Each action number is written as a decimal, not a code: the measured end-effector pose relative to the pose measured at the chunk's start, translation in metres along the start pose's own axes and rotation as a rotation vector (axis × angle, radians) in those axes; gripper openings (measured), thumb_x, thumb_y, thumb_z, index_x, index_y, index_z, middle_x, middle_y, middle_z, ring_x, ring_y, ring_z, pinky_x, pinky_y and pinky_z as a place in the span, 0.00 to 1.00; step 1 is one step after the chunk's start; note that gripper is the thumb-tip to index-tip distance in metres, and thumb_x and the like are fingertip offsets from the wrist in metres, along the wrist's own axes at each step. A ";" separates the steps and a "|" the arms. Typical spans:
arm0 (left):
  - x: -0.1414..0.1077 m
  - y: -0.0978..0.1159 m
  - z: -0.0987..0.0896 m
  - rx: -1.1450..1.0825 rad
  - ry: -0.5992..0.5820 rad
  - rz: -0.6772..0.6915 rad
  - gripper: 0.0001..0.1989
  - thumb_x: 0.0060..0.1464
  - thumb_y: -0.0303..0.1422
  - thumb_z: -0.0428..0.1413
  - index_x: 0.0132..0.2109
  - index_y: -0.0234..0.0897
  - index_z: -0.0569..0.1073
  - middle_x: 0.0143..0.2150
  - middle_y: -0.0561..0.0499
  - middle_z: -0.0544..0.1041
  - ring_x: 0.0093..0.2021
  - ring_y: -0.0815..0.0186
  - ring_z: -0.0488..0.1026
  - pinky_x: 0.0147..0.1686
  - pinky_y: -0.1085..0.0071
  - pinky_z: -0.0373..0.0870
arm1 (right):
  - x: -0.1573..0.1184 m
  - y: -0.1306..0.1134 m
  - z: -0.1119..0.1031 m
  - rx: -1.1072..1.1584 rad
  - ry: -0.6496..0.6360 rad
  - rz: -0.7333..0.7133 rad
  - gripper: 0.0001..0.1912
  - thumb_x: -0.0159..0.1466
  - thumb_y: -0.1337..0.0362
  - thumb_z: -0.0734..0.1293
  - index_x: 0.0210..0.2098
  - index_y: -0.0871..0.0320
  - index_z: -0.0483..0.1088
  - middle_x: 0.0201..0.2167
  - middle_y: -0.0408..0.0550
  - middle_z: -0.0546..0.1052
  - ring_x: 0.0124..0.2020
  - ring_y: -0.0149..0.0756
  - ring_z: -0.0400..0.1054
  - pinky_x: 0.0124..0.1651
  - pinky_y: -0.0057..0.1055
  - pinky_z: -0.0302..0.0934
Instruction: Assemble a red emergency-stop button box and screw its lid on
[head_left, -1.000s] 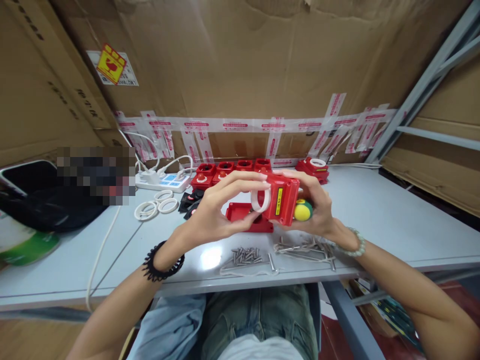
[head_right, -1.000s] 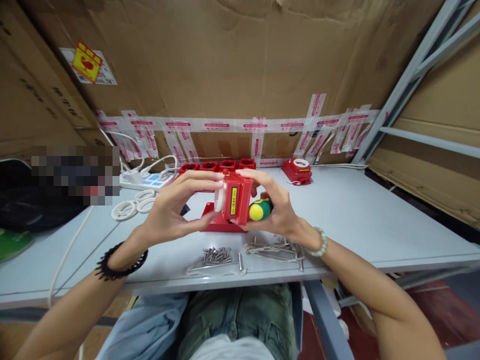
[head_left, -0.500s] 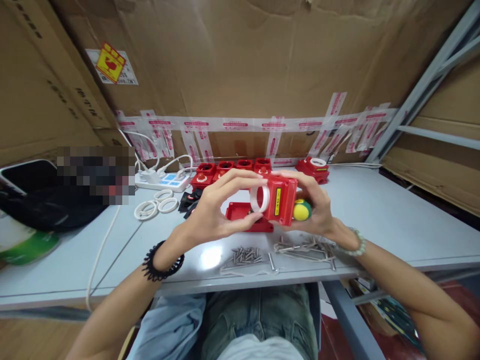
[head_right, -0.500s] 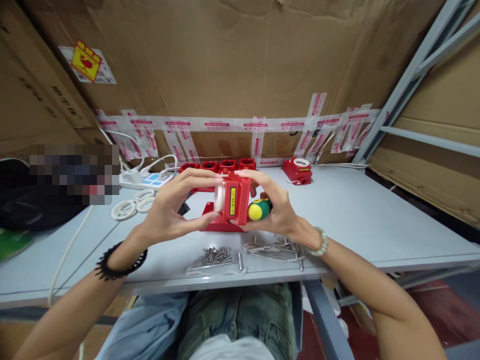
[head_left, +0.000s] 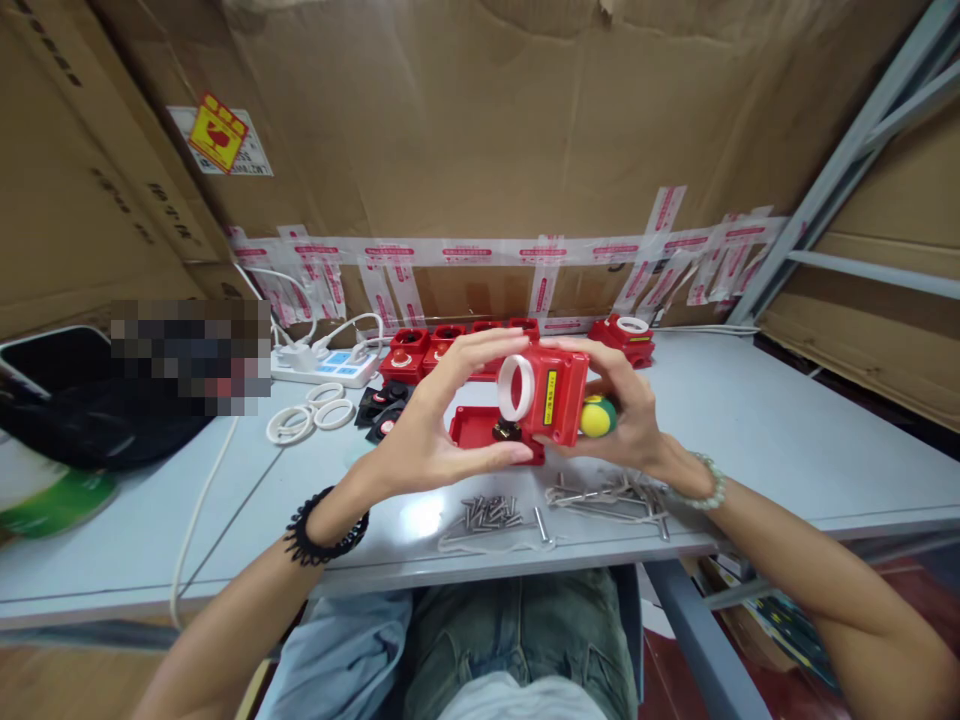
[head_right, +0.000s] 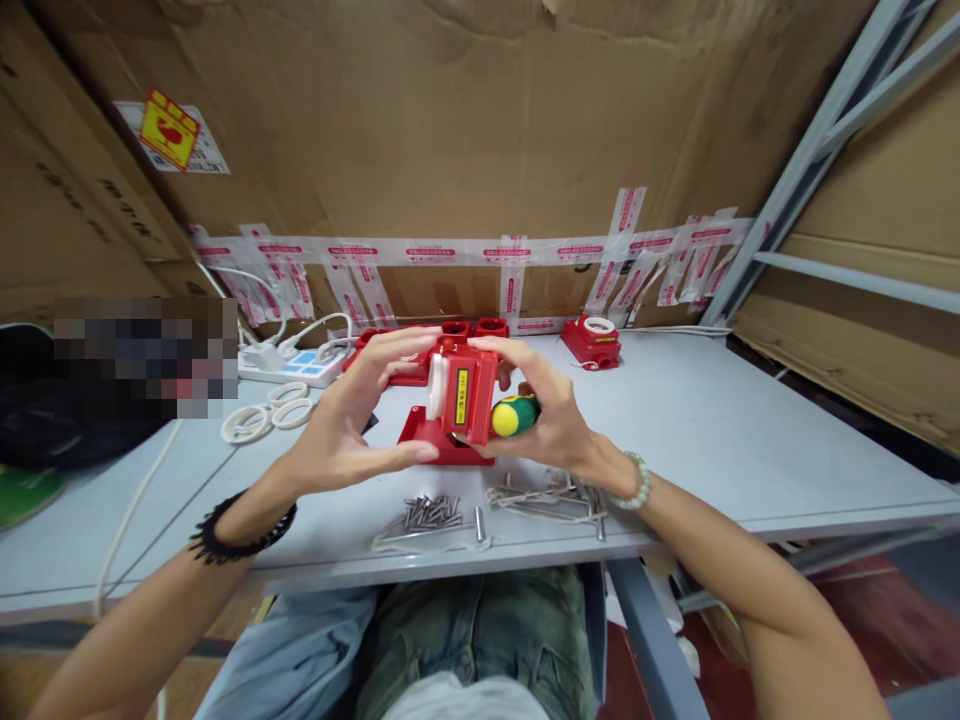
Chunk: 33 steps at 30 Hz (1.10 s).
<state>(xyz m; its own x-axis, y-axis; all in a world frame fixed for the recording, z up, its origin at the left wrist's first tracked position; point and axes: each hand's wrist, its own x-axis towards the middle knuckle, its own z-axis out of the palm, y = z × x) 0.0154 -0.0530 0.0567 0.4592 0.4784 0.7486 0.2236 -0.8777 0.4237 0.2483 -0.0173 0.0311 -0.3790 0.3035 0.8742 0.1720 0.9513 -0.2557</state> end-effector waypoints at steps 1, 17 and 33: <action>0.000 0.001 0.001 -0.001 0.022 -0.031 0.30 0.53 0.37 0.64 0.62 0.44 0.65 0.61 0.42 0.68 0.61 0.53 0.66 0.57 0.55 0.69 | 0.000 0.000 0.000 0.003 -0.008 -0.002 0.47 0.46 0.60 0.79 0.62 0.51 0.60 0.56 0.54 0.72 0.46 0.44 0.73 0.29 0.32 0.72; 0.001 0.000 0.002 0.061 0.044 -0.053 0.26 0.52 0.33 0.63 0.57 0.41 0.68 0.58 0.42 0.70 0.59 0.53 0.67 0.57 0.54 0.67 | 0.000 0.002 0.000 0.000 -0.016 -0.025 0.46 0.47 0.61 0.80 0.62 0.53 0.61 0.56 0.57 0.72 0.51 0.47 0.71 0.36 0.35 0.73; 0.000 -0.003 0.004 0.045 0.062 -0.143 0.16 0.56 0.36 0.61 0.51 0.40 0.71 0.50 0.44 0.76 0.50 0.58 0.73 0.53 0.57 0.70 | -0.001 0.001 0.001 -0.031 -0.033 -0.030 0.42 0.50 0.57 0.78 0.61 0.51 0.61 0.56 0.56 0.73 0.48 0.45 0.73 0.37 0.36 0.73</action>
<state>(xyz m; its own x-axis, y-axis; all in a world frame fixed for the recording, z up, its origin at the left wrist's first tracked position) 0.0181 -0.0502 0.0539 0.3659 0.5983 0.7128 0.3223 -0.8000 0.5061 0.2477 -0.0165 0.0298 -0.4143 0.2774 0.8668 0.1878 0.9580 -0.2168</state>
